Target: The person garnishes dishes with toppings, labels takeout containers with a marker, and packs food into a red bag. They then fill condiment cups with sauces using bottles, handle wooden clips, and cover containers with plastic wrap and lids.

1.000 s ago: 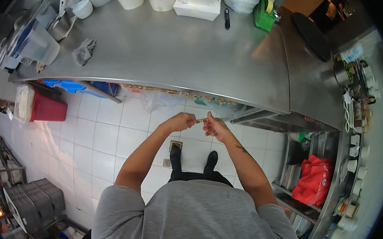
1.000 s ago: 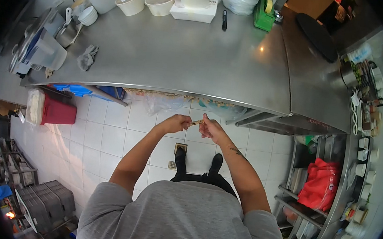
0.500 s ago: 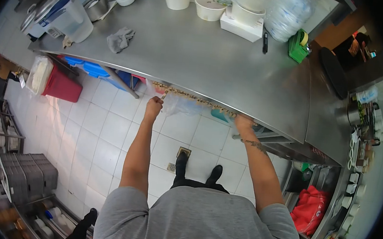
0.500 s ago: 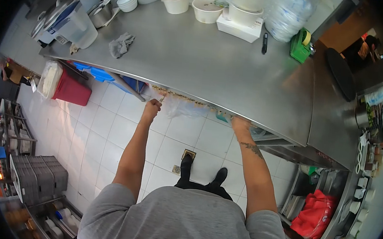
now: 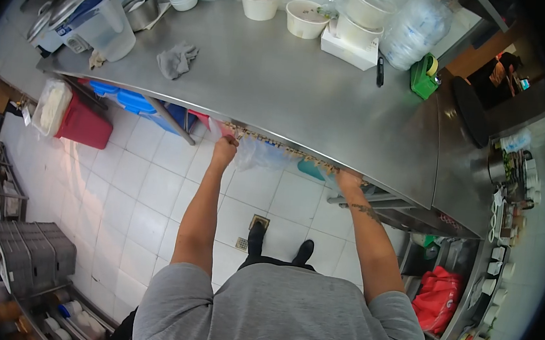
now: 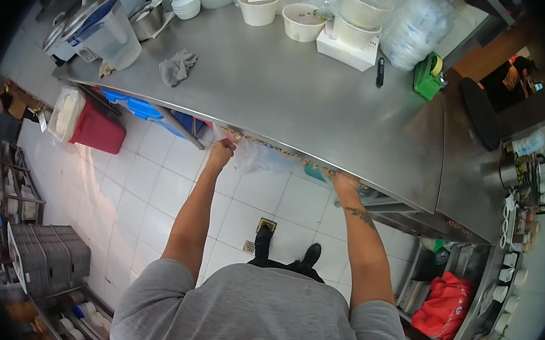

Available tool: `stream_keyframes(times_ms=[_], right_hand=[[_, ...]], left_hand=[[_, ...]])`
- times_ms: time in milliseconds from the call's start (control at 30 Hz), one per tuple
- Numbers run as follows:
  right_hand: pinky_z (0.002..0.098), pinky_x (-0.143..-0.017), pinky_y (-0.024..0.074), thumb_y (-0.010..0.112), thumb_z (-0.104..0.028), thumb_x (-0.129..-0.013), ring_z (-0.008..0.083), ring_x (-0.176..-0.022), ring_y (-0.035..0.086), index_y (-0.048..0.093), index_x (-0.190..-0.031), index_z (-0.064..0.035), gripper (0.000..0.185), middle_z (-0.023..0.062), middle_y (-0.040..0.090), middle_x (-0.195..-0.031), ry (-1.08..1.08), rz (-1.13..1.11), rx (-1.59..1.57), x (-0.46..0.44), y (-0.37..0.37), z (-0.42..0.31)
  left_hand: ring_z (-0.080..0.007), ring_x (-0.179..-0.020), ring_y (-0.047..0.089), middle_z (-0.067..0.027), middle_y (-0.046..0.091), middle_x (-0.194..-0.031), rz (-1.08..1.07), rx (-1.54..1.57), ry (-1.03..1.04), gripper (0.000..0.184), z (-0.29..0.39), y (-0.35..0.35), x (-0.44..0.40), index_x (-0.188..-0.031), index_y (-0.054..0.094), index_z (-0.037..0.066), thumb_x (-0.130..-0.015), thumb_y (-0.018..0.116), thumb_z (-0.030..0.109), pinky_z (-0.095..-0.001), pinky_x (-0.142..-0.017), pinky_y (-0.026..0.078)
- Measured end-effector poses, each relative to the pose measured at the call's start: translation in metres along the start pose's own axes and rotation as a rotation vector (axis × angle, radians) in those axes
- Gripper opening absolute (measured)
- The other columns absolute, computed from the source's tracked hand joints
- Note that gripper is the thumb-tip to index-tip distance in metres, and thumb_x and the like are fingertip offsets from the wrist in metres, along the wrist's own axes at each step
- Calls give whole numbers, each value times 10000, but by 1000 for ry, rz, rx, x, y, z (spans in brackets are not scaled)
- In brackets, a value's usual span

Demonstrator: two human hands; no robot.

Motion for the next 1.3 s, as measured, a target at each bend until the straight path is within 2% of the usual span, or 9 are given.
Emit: stream_keyframes(times_ms=[267, 400, 600, 667, 767, 900, 1033, 1233, 1300], right_hand=[[454, -728, 509, 611, -228, -787, 365, -865, 610, 588, -1075, -17, 358, 230, 555, -1086, -22, -47, -132, 32, -8, -6], [454, -662, 513, 608, -179, -779, 380, -764, 614, 614, -971, -39, 237, 197, 606, -954, -2, 314, -293, 79, -46, -22], [430, -628, 503, 582, -87, -811, 383, -703, 617, 603, -863, -41, 73, 183, 629, -740, 62, 94, -663, 113, -7, 13], [411, -596, 501, 583, -88, -817, 366, -648, 624, 600, -840, -30, 65, 173, 626, -684, 111, 153, -650, 131, -4, 30], [368, -534, 485, 589, -112, -827, 291, -554, 627, 601, -808, -12, 102, 155, 622, -637, 265, 113, -737, 161, 6, 60], [323, -474, 453, 606, -145, -838, 182, -461, 595, 592, -748, 11, 181, 116, 597, -572, 338, 68, -904, 189, -17, 83], [304, -459, 411, 630, -217, -848, 147, -430, 490, 533, -626, -3, 323, 83, 531, -490, 373, 16, -848, 198, -56, 95], [244, -465, 385, 626, -187, -861, 70, -484, 460, 558, -687, -9, 258, 31, 540, -525, 223, 290, -1045, 129, -108, 94], [221, -463, 374, 621, -142, -860, 46, -506, 455, 593, -786, -16, 149, 18, 563, -579, 111, 316, -1138, 94, -122, 85]], left_hand=[[-356, -787, 638, -215, 646, -783, 103, -214, 82, 156, 19, 0, -10, -789, 648, 13, -751, 520, 95, -417, -701, 500], [-368, -802, 638, -205, 655, -833, 27, -98, -94, 176, -23, 14, -22, -806, 646, 15, -773, 504, 113, -406, -700, 502], [-235, -727, 639, -118, 660, -863, -413, -720, 510, 257, 32, 5, -9, -991, 632, 58, -820, 479, 175, -347, -624, 501], [-215, -692, 631, -126, 665, -763, -602, -53, 118, 257, 129, -62, 20, -934, 664, 5, -844, 504, 185, -320, -605, 508], [-136, -686, 591, -99, 650, -726, -167, 22, 272, 243, 178, -148, -32, -900, 671, -2, -857, 502, 169, -276, -631, 479], [-382, -1017, 572, -199, 567, -1170, 723, -689, 442, 368, 175, -229, -109, -1059, 650, 84, -854, 571, 379, -443, -825, 467], [-352, -1092, 527, -176, 569, -1153, 491, -765, 215, 338, 134, -165, -175, -1055, 637, 87, -868, 528, 347, -483, -865, 444], [-365, -1049, 547, -214, 565, -1156, 227, -605, 1029, 324, 268, 101, -36, -1061, 593, 2, -755, 505, 56, -491, -849, 434], [-342, -1169, 481, -202, 543, -1211, -157, -416, 1155, 383, 301, 165, 32, -1104, 586, 10, -726, 536, 50, -474, -887, 405]])
Point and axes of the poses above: each hand's wrist, its own x-axis away from the middle knuckle, its own y-axis out of the palm, z = x × y, the point moved 6 cm from there along -x, towards the middle knuckle
